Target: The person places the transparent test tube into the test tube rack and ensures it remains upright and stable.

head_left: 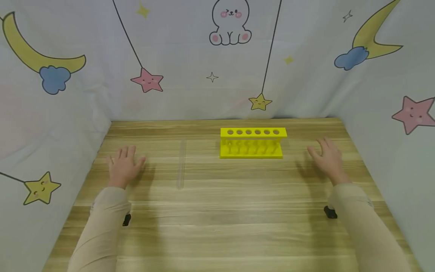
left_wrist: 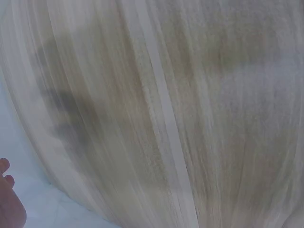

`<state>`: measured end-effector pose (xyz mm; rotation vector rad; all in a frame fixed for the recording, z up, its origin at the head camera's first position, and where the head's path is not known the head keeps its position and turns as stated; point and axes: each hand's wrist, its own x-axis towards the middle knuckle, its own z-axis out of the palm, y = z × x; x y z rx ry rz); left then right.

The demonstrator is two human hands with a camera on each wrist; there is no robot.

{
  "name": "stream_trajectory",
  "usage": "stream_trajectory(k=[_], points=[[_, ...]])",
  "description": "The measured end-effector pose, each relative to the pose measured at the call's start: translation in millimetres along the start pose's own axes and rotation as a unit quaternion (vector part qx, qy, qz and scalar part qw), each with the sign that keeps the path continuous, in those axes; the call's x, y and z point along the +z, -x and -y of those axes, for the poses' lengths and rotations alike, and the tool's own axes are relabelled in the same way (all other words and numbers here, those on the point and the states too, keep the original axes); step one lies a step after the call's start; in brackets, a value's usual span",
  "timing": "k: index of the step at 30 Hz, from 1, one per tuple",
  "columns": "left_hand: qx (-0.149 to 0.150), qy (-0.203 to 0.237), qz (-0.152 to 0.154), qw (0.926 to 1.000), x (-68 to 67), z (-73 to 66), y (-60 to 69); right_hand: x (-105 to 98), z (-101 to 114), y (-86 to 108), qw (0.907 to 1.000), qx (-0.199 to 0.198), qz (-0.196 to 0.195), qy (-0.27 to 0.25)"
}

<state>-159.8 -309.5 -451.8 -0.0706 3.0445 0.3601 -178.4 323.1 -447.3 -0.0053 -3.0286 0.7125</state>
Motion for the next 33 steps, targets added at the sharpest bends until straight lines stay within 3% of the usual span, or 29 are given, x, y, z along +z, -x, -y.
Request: stream_trajectory(k=[10, 21, 33], points=[[0.008, -0.005, -0.037, 0.9993, 10.5, 1.8, -0.8, 7, 8, -5.7, 0.9985, -0.006, -0.024, -0.050], [0.011, -0.015, -0.039, 0.9991, 19.2, -4.1, 1.1, 12, 22, -7.4, 0.9959, 0.000, -0.034, -0.084], [0.024, 0.008, -0.081, 0.9964, 30.6, -15.8, -2.0, 22, 39, -15.0, 0.9805, 0.008, -0.093, -0.173]])
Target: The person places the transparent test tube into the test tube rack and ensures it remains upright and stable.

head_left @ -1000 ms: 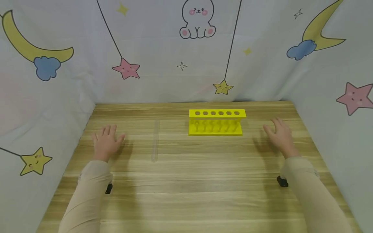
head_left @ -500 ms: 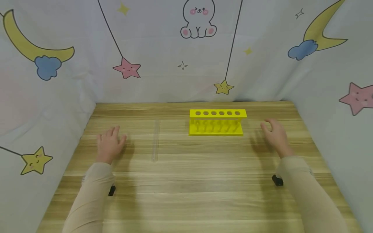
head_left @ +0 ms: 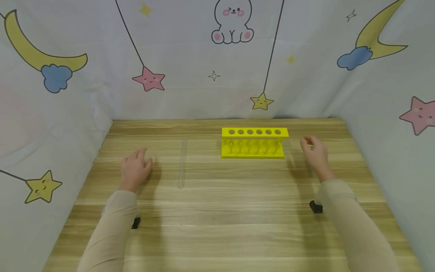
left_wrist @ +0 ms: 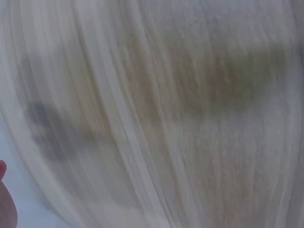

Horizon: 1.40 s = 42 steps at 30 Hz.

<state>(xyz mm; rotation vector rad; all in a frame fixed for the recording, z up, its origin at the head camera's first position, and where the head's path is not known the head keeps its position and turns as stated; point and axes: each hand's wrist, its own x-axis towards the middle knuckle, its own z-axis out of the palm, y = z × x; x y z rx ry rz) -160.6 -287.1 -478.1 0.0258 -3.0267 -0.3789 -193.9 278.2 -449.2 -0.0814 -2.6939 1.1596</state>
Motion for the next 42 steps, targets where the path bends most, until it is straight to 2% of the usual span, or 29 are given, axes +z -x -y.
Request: stream_trajectory(k=[11, 21, 27, 35, 42], points=[[0.019, 0.006, -0.013, 0.9997, 10.4, -8.3, -1.8, 19, 4, -10.7, 0.9972, 0.037, -0.035, -0.054], [0.024, 0.019, -0.030, 0.9991, 14.4, -15.2, -0.9, 32, 10, -17.0, 0.9935, 0.069, -0.036, -0.082], [0.029, 0.017, -0.037, 0.9987, 17.2, -18.4, -1.9, 37, 14, -20.1, 0.9923, 0.074, -0.033, -0.093], [0.017, 0.047, -0.036, 0.9981, 18.1, -26.6, -3.4, 41, 17, -25.2, 0.9881, 0.088, -0.030, -0.122], [-0.009, 0.081, -0.013, 0.9966, 21.4, -36.4, -6.0, 48, 18, -28.7, 0.9832, 0.101, -0.028, -0.149]])
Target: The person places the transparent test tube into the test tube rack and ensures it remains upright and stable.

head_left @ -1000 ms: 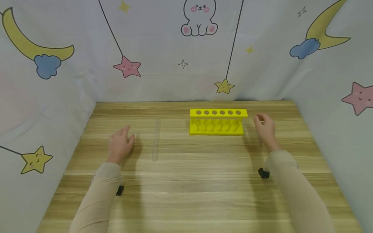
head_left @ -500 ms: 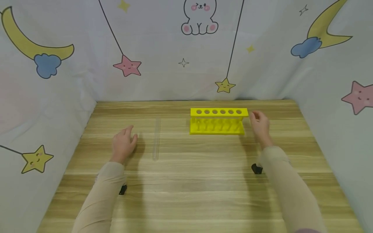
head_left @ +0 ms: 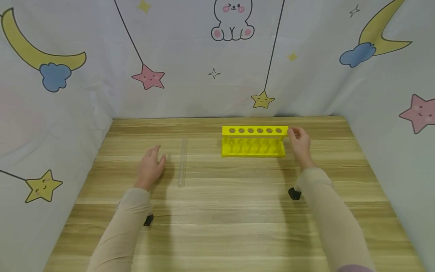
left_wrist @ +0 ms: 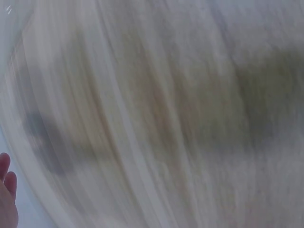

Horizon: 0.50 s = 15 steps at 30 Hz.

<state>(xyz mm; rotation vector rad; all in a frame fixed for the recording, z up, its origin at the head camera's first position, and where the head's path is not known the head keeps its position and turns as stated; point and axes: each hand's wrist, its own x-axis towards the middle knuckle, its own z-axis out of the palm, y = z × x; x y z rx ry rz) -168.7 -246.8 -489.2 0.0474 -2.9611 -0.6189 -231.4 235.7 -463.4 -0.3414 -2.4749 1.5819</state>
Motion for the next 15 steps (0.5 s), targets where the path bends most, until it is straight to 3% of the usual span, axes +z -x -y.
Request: stream_trajectory(k=[15], points=[[0.000, 0.014, -0.008, 0.9999, 7.4, -14.4, -1.9, 7, 9, -2.9, 0.9997, 0.001, 0.021, -0.012]])
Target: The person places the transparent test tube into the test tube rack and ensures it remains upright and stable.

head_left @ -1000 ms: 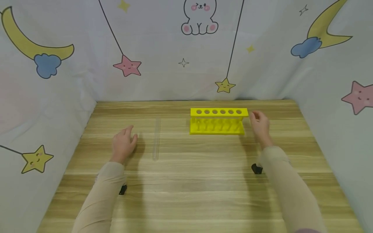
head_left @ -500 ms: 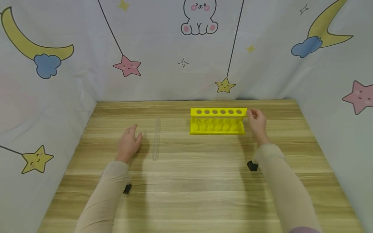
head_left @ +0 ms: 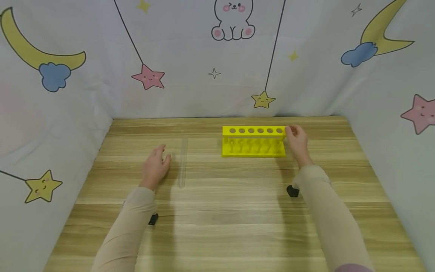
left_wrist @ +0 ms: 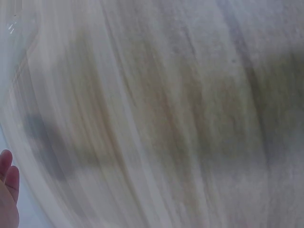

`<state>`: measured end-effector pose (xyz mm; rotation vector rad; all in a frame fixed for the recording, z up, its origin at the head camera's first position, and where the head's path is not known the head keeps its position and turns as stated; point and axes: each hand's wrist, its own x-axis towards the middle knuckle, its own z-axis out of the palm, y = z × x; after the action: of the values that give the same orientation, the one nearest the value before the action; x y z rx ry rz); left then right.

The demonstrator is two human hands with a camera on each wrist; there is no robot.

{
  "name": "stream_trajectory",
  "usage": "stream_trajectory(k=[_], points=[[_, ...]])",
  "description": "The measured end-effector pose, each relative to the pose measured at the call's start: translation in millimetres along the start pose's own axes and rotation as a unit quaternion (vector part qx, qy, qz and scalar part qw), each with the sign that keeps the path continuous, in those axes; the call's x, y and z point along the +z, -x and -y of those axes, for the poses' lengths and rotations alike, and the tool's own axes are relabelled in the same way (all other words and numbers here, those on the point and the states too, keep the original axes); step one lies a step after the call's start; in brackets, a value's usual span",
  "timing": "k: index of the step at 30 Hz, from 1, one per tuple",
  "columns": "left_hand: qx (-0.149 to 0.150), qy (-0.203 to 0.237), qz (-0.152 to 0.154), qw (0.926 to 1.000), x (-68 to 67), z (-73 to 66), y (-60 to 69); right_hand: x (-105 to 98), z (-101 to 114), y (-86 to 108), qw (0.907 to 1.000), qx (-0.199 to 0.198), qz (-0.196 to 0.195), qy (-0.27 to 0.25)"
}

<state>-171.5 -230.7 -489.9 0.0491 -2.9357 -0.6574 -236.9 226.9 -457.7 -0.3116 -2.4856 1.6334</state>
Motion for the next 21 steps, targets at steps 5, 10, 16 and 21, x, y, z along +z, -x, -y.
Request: stream_trajectory(k=[5, 10, 16, 21], points=[[0.008, 0.004, -0.008, 0.9999, 3.6, 1.1, -0.1, 1.0, 2.9, -0.1, 0.9999, 0.002, 0.011, 0.005], [0.004, 0.005, 0.001, 1.0000, 5.7, 2.6, -0.2, 1.2, 3.5, -1.5, 0.9995, 0.023, 0.019, -0.001], [-0.001, 0.008, 0.004, 1.0000, 5.9, 0.5, -0.5, 2.0, 5.8, -4.4, 0.9982, 0.048, 0.029, -0.019], [-0.004, 0.017, 0.004, 0.9998, 7.7, -2.9, -0.5, 2.2, 8.8, -5.5, 0.9963, 0.066, 0.046, -0.030]])
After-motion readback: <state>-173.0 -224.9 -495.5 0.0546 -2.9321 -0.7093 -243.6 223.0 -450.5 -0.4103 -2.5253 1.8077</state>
